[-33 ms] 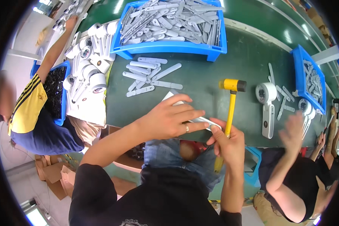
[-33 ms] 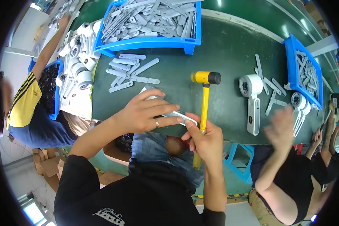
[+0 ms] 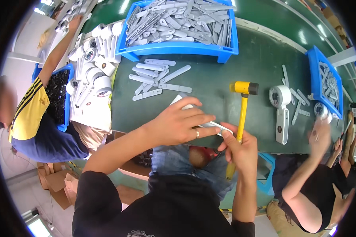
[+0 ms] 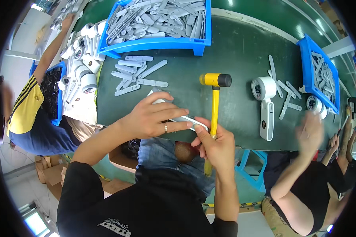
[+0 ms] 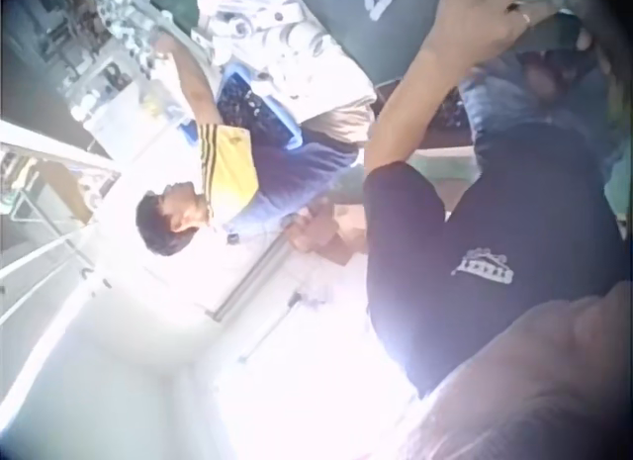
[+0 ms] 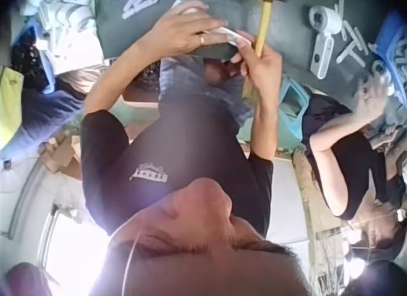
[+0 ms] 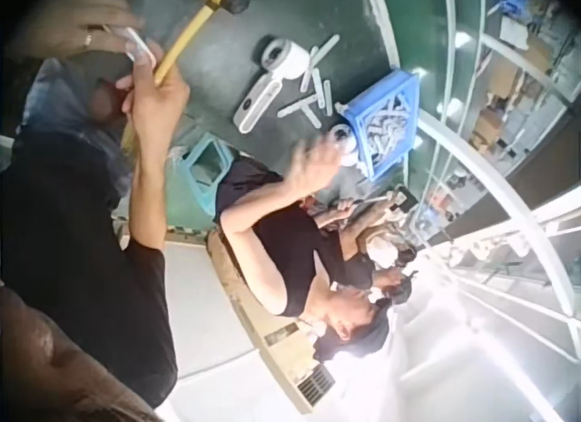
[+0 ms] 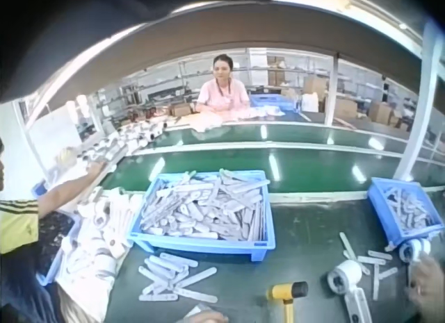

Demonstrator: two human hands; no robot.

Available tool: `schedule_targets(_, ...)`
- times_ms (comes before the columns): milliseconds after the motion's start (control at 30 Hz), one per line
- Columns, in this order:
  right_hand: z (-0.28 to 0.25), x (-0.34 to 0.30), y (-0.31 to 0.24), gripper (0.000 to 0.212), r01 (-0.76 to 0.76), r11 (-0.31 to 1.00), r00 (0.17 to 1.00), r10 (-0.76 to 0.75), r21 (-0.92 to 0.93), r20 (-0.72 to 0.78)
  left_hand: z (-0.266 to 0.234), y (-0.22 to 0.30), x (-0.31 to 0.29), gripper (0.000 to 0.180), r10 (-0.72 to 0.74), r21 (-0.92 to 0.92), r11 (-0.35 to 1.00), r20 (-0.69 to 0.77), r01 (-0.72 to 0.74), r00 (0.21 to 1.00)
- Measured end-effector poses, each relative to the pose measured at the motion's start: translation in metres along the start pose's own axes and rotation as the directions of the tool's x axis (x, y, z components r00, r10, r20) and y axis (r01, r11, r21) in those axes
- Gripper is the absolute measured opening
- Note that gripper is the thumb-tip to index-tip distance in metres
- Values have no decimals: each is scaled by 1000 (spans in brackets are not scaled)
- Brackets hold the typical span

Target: Assembling plastic components by inserting metal plates and tapping them into place with a rubber mallet.

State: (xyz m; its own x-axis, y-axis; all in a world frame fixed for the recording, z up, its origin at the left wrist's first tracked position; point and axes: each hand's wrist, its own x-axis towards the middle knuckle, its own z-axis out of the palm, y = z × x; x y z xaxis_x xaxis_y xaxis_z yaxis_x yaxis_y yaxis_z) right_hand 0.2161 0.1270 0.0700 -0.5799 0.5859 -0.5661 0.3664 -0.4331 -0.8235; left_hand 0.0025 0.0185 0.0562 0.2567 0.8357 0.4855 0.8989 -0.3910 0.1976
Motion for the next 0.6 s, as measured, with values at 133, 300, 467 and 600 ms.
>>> schedule_targets(133, 2, -6, 5, 31, 24, 1000, 1000, -23, 13, -21, 3, 4, 1, 33, 35, -21, 999, -19, -35, 999)
schedule_targets(300, 3, -11, 16, 37, 26, 999, 995, -29, -32, -93, 13, -3, -1, 35, 68, -15, 998, -47, -69, 997)
schedule_targets(467, 3, -87, 30, 50, 230, 967, 940, -251, -113, -231, 11, -1, -3, 34, 35, -35, 999, -102, -38, 994)
schedule_targets(600, 4, -120, 34, 50, 148, 922, 953, -229, -358, -196, 11, -4, -3, 34, 44, -51, 998, -75, -48, 996)
